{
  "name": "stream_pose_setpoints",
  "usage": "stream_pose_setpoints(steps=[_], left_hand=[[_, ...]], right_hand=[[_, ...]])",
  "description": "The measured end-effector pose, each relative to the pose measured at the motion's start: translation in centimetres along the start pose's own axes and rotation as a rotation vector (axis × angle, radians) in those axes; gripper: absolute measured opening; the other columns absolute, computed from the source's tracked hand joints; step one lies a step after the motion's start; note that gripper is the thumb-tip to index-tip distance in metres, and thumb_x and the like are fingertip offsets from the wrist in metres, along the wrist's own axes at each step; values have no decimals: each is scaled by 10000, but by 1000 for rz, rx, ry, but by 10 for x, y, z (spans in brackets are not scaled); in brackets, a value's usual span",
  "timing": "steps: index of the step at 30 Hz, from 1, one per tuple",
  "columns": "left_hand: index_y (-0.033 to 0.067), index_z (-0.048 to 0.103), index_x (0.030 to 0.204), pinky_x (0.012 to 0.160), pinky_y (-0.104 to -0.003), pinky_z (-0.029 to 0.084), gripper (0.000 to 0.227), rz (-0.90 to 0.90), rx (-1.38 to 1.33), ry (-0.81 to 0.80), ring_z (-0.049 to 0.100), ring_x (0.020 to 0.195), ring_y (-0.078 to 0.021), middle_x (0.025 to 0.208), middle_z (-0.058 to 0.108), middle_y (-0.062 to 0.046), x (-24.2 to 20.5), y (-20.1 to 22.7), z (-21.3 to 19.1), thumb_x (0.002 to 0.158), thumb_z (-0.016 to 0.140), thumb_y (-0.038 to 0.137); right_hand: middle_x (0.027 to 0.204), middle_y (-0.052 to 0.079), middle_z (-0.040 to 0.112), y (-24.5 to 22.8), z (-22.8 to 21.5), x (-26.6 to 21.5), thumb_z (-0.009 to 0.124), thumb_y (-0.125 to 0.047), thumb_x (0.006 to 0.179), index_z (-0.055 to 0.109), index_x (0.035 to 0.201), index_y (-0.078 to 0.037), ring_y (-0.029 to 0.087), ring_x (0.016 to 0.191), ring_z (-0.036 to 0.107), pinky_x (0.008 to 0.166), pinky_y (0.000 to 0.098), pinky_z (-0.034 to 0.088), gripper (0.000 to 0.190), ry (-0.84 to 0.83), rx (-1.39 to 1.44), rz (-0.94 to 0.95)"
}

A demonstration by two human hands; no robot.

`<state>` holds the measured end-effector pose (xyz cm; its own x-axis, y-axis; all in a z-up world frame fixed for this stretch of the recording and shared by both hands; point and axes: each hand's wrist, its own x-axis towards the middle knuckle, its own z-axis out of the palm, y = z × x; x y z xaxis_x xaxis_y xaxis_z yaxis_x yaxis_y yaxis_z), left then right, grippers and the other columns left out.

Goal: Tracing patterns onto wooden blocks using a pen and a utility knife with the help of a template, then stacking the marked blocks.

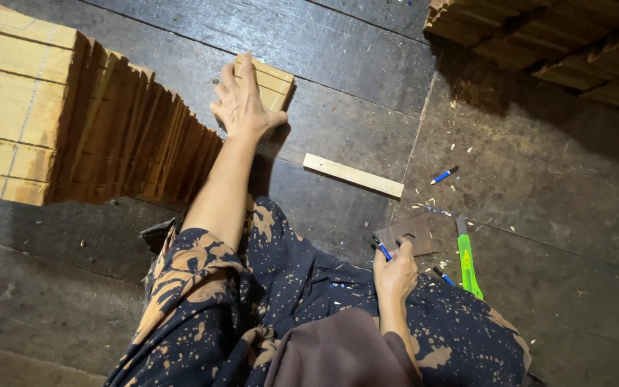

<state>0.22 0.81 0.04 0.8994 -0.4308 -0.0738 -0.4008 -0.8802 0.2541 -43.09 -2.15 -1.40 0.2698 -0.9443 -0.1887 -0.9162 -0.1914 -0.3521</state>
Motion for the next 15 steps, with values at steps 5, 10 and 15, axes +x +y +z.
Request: stream_pose_setpoints(steps=[5, 10, 15], left_hand=[[305, 147, 1596, 801, -487, 454, 1412, 7, 62, -1, 495, 1067, -342, 1445, 336, -159, -7, -5, 4, 484, 981, 551], [352, 79, 1594, 865, -526, 459, 1432, -13, 38, -78, 487, 1206, -371, 1516, 351, -165, -18, -6, 1, 490, 976, 521], [404, 167, 1526, 843, -520, 424, 1391, 61, -137, 21, 501, 1138, -308, 1420, 430, -77, -55, 20, -29, 428, 1016, 495]], right_hand=[[786, 67, 734, 3, 4, 0, 736, -224, 832, 604, 1274, -103, 377, 770, 710, 713, 505, 532, 477, 18, 5, -5], [779, 82, 722, -1, 3, 0, 737, -251, 846, 602, 1263, -93, 387, 768, 707, 717, 516, 539, 465, 28, 14, -17], [808, 85, 721, 0, 12, 3, 722, -283, 841, 596, 1262, -122, 407, 785, 697, 725, 534, 532, 468, 40, 29, -18]])
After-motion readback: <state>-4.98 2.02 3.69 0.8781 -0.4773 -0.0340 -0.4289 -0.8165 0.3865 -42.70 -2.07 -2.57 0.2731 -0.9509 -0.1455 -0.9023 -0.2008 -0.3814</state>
